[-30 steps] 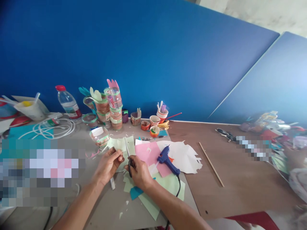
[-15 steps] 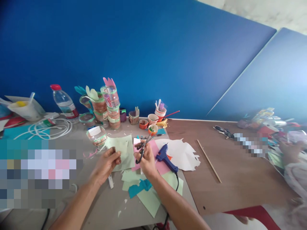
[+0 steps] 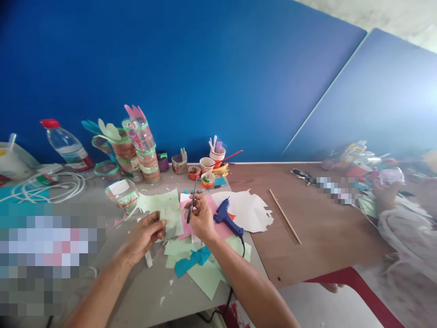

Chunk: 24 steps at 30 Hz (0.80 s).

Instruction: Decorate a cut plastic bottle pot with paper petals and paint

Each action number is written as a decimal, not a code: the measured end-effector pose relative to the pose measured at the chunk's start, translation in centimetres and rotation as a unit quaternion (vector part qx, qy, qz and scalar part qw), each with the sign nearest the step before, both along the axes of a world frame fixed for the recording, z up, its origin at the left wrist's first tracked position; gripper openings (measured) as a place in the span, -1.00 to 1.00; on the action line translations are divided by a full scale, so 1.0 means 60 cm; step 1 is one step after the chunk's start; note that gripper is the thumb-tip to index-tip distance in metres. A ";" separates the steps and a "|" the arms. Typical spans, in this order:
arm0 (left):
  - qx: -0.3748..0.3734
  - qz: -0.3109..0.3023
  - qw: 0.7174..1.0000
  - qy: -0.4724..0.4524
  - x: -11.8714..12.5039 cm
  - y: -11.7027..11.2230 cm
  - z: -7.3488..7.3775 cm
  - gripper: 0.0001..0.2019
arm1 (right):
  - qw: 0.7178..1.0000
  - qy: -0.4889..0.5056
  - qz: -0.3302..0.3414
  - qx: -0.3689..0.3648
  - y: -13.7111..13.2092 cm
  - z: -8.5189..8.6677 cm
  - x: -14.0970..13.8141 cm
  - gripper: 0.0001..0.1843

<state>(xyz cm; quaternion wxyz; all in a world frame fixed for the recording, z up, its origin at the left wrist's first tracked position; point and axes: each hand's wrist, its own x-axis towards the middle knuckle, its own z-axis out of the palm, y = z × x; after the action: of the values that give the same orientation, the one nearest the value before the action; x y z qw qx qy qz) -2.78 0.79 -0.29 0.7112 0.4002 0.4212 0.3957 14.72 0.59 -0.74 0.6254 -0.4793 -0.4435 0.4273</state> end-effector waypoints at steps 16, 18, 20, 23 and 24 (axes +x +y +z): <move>0.099 -0.009 0.988 0.119 -0.001 0.002 0.000 -0.78 | 0.995 0.022 0.087 -0.049 -0.015 0.010 -0.012 -0.59; 0.080 0.004 0.993 0.090 -0.001 0.002 -0.002 -0.77 | 0.996 0.031 0.075 -0.048 -0.018 0.010 -0.015 -0.58; 0.050 0.017 0.997 0.049 0.001 0.000 -0.002 -0.74 | 0.997 0.047 0.045 -0.043 -0.020 0.009 -0.019 -0.59; 0.007 0.007 1.000 -0.002 0.008 -0.007 0.001 -0.68 | 0.996 0.086 0.001 -0.039 -0.022 0.010 -0.027 -0.60; -0.002 -0.003 1.000 -0.011 0.010 -0.010 0.002 -0.68 | 0.995 0.097 -0.011 -0.036 -0.022 0.009 -0.029 -0.60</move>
<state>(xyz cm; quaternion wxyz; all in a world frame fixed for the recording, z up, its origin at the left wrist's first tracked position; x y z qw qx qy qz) -2.16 0.22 -0.16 0.7178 0.3956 0.4130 0.3972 12.96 -0.74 -0.17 0.6523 -0.4632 -0.3594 0.4804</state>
